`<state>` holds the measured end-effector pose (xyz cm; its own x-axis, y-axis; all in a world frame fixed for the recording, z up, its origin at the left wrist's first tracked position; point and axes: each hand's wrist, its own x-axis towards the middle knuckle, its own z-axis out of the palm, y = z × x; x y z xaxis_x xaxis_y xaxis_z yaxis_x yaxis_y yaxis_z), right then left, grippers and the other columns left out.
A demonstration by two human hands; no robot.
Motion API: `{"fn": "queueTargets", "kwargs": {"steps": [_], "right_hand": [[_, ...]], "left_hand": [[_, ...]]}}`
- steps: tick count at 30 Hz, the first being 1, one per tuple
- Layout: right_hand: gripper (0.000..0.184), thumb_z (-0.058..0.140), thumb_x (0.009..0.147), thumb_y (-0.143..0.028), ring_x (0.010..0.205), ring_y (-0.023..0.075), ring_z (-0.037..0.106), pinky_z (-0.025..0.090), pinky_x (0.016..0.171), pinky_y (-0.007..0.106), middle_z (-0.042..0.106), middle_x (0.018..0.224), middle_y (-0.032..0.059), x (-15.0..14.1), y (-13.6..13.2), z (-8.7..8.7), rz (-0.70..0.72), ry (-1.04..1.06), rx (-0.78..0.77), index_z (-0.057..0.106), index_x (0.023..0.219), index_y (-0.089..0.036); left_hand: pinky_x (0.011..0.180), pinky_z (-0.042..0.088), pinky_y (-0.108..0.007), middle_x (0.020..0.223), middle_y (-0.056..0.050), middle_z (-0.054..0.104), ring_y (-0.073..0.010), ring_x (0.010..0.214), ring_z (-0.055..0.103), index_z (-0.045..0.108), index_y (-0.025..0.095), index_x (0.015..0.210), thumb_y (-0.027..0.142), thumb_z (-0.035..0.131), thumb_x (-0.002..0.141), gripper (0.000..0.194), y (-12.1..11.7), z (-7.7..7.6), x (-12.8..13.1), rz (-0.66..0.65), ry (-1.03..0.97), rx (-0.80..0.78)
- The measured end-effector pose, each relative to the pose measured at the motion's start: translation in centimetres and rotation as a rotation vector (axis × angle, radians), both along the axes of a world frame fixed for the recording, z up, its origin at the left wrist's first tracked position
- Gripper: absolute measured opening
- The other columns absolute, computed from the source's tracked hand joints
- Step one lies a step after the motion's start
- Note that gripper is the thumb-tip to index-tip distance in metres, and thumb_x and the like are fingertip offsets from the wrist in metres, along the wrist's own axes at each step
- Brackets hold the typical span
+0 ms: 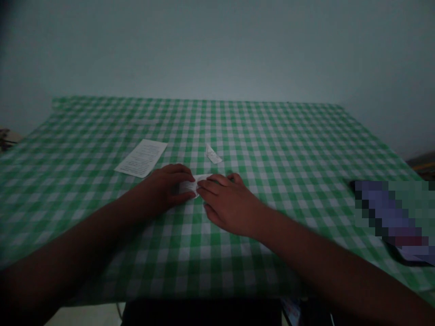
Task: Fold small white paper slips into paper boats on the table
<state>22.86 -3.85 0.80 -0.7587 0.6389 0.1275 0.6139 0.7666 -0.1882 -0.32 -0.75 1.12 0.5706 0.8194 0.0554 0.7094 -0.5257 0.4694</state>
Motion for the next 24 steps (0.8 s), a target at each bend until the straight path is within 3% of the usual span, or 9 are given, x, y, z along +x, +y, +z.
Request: {"fn": "queueTargets", "kwargs": {"steps": [24], "right_hand": [[0.044,0.041,0.099,-0.030,0.131,0.0293,0.045,0.037,0.098,0.053,0.053,0.147,0.0103,-0.08,-0.22,0.09,-0.017,-0.027,0.007,0.052,0.140,-0.017]], "left_hand": [[0.098,0.046,-0.040,0.119,-0.006,0.064,-0.0241,0.113,0.060,0.067,0.021,0.110,0.034,0.070,0.086,0.028,-0.01,-0.06,-0.01,0.006,0.012,0.005]]}}
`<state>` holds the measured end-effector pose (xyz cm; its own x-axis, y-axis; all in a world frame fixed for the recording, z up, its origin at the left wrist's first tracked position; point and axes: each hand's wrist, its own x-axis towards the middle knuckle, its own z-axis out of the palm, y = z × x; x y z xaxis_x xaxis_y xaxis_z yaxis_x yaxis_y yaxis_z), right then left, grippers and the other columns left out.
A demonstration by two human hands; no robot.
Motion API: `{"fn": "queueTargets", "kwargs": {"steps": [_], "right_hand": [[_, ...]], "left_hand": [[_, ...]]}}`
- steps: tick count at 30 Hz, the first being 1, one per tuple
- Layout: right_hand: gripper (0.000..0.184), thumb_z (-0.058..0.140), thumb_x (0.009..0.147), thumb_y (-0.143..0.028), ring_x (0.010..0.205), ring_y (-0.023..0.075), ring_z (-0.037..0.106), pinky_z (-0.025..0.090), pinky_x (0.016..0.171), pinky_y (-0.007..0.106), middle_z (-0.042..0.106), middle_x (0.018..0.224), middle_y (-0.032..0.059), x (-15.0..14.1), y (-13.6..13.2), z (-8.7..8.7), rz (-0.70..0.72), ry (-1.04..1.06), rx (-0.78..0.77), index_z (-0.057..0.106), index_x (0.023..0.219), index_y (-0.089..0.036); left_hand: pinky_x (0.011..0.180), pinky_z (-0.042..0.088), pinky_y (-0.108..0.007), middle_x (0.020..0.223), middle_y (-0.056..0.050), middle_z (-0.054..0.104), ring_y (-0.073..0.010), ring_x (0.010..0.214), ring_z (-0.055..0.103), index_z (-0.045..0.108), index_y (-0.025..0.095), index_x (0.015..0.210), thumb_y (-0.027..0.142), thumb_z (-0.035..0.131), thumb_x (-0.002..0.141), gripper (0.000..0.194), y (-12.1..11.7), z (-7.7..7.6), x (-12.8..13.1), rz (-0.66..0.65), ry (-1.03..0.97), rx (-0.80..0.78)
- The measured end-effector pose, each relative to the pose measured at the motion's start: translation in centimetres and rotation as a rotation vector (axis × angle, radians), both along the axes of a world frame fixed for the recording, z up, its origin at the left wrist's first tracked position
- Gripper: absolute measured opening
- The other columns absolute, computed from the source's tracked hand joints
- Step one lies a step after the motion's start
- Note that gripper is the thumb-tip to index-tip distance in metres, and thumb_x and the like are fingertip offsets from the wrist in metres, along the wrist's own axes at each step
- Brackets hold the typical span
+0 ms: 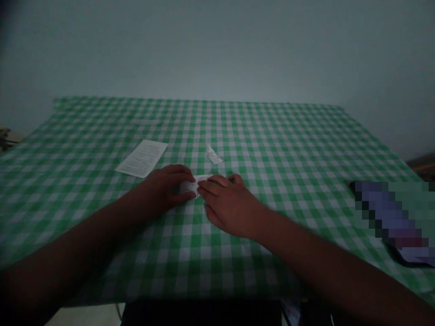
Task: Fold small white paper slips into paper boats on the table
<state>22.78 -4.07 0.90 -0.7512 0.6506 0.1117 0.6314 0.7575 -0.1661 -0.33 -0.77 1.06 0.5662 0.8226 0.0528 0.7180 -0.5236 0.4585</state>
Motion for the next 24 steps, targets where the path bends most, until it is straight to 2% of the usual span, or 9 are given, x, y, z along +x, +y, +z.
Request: {"fn": "queueTargets", "kwargs": {"steps": [11,24], "right_hand": [[0.043,0.041,0.099,-0.029,0.132,0.0285,0.045,0.037,0.099,0.051,0.054,0.147,0.0099,-0.03,0.00,0.08,-0.001,0.009,-0.011,0.053,0.139,-0.016],[0.043,0.043,0.098,-0.024,0.134,0.0282,0.044,0.035,0.105,0.051,0.052,0.148,0.0119,0.15,-0.02,0.00,0.018,0.047,-0.025,0.051,0.140,-0.014]], "left_hand": [[0.096,0.045,-0.038,0.118,-0.004,0.064,-0.0233,0.112,0.059,0.067,0.023,0.112,0.034,0.068,0.087,0.027,0.01,-0.06,-0.09,-0.017,-0.002,0.008],[0.090,0.036,-0.042,0.123,-0.004,0.062,-0.0265,0.115,0.057,0.067,0.030,0.117,0.034,0.059,0.090,0.028,-0.22,0.71,0.00,-0.068,0.163,0.031]]}}
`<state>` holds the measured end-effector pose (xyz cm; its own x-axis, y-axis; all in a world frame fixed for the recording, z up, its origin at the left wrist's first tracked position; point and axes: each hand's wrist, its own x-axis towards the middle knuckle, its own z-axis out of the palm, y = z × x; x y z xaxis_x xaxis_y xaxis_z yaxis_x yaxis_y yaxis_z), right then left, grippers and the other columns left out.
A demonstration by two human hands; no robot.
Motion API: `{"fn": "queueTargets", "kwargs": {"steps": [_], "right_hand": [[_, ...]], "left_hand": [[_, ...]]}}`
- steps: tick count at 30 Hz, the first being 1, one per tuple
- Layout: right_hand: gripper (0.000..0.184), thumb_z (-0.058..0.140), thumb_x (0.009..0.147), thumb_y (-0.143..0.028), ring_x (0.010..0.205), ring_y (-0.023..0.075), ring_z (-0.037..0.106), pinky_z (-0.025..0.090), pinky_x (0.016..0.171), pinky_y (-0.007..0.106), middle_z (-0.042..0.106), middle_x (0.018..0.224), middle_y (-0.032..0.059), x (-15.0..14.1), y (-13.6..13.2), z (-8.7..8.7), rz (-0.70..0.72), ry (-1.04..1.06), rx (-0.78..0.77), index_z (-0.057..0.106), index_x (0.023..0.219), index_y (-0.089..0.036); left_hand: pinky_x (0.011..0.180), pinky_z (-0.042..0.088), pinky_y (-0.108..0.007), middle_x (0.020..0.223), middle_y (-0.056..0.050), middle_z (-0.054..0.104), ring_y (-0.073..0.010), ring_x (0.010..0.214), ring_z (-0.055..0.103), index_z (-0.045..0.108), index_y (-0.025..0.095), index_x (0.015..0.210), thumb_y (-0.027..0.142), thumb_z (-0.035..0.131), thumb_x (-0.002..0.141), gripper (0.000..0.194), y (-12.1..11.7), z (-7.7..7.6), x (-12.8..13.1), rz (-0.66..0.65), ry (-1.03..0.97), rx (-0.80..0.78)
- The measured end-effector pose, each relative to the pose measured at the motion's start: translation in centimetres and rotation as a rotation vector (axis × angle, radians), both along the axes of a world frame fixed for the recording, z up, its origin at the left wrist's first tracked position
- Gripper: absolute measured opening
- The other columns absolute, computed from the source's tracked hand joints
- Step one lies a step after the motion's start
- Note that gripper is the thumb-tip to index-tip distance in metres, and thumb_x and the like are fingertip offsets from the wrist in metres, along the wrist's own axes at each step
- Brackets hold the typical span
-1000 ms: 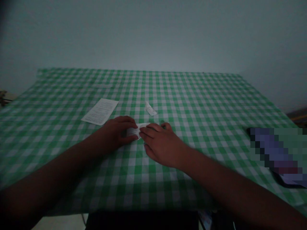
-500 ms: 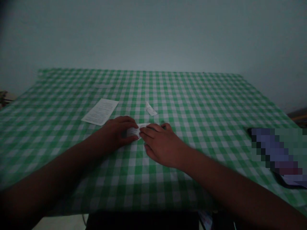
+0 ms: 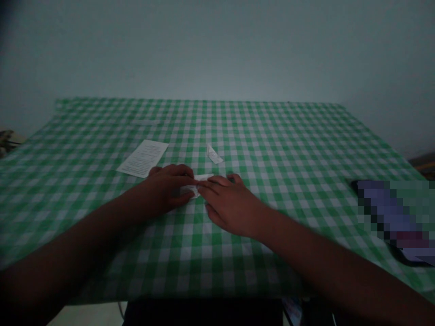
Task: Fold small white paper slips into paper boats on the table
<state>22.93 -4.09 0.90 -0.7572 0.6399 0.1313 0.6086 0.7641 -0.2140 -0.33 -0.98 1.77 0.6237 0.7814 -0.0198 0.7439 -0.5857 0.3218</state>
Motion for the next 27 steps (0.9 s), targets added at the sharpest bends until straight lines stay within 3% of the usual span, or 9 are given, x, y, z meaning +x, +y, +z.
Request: {"fn": "queueTargets", "kwargs": {"steps": [15,27], "right_hand": [[0.037,0.045,0.099,-0.023,0.135,0.0291,0.043,0.036,0.105,0.053,0.051,0.149,0.0087,0.20,0.10,0.43,0.023,-0.085,0.025,0.058,0.133,-0.020],[0.041,0.043,0.099,-0.022,0.138,0.0296,0.040,0.032,0.108,0.060,0.045,0.154,0.0085,0.15,-0.27,0.16,0.012,-0.141,0.051,0.053,0.138,-0.022]], "left_hand": [[0.087,0.035,-0.042,0.125,-0.005,0.061,-0.0268,0.114,0.056,0.066,0.028,0.114,0.031,0.058,0.090,0.025,-0.22,0.17,0.14,-0.012,0.012,0.026],[0.094,0.040,-0.040,0.123,-0.003,0.062,-0.0240,0.117,0.057,0.067,0.026,0.113,0.031,0.064,0.087,0.027,0.09,0.00,-0.06,0.010,-0.074,-0.022]]}}
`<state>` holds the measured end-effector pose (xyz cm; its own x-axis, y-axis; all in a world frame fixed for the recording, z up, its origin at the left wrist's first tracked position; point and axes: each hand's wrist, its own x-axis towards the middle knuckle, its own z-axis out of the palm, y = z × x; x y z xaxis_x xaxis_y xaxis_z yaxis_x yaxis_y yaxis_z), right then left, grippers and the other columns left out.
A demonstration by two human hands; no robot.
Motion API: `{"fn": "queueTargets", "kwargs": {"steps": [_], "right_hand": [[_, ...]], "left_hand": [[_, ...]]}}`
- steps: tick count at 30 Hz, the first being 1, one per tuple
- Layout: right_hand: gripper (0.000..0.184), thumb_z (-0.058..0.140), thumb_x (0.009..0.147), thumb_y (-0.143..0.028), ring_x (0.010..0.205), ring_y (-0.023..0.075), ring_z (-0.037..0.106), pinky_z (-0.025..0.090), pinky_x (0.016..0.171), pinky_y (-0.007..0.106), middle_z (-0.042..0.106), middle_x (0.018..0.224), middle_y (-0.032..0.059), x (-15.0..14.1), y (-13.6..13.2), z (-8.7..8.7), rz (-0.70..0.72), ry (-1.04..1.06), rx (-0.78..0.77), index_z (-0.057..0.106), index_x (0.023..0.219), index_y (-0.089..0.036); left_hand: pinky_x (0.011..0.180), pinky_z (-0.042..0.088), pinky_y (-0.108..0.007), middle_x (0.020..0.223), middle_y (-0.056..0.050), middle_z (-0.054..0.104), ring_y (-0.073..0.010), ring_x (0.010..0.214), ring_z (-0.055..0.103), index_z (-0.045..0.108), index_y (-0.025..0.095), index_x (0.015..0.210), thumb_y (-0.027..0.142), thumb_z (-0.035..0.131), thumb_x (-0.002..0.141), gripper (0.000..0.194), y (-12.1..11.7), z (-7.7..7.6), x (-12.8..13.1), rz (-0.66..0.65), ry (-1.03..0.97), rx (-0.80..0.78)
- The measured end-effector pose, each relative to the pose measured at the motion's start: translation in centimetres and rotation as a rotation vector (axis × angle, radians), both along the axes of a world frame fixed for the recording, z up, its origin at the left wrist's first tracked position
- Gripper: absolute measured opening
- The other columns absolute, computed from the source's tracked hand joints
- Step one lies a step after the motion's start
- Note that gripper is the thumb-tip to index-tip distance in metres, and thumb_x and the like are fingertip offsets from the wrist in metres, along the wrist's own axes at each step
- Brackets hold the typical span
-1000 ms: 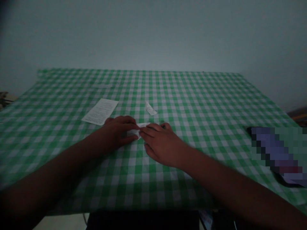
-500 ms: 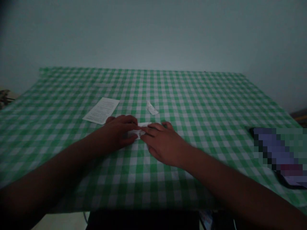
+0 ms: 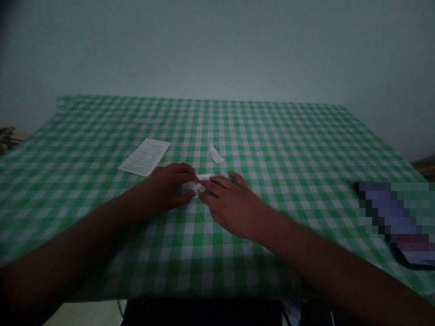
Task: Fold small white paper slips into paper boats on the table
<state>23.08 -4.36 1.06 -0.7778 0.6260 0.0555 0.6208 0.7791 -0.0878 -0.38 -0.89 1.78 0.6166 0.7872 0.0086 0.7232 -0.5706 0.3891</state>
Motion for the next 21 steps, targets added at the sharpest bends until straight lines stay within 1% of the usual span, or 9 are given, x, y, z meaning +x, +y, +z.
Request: {"fn": "queueTargets", "kwargs": {"steps": [4,10,18,21], "right_hand": [[0.040,0.041,0.099,-0.022,0.138,0.0285,0.041,0.032,0.108,0.059,0.047,0.153,0.0082,0.04,-0.02,-0.17,-0.003,0.021,-0.005,0.053,0.137,-0.021],[0.040,0.041,0.099,-0.022,0.138,0.0291,0.041,0.034,0.105,0.060,0.047,0.153,0.0082,0.00,-0.03,-0.10,-0.014,0.021,-0.015,0.053,0.137,-0.021],[0.044,0.039,0.100,-0.022,0.139,0.0267,0.040,0.033,0.108,0.056,0.049,0.151,0.0099,-0.17,-0.13,-0.06,-0.042,0.033,-0.045,0.048,0.143,-0.015],[0.043,0.038,0.101,-0.022,0.139,0.0266,0.040,0.033,0.108,0.055,0.047,0.152,0.0093,-0.19,-0.16,0.00,-0.036,0.021,-0.051,0.048,0.142,-0.014]], "left_hand": [[0.097,0.043,-0.038,0.122,-0.004,0.063,-0.0235,0.118,0.057,0.066,0.022,0.114,0.033,0.067,0.087,0.029,0.33,-0.27,-0.16,0.011,-0.014,0.008],[0.097,0.045,-0.037,0.120,-0.003,0.065,-0.0225,0.116,0.060,0.067,0.021,0.110,0.033,0.068,0.086,0.027,0.25,-0.17,-0.19,0.020,-0.027,0.010],[0.098,0.046,-0.038,0.122,-0.005,0.065,-0.0237,0.118,0.059,0.068,0.021,0.110,0.033,0.069,0.086,0.027,0.23,0.01,-0.12,0.028,-0.027,0.002],[0.099,0.045,-0.038,0.121,-0.004,0.065,-0.0230,0.116,0.060,0.067,0.021,0.111,0.032,0.068,0.086,0.027,0.16,0.15,-0.04,0.031,-0.017,0.000]]}}
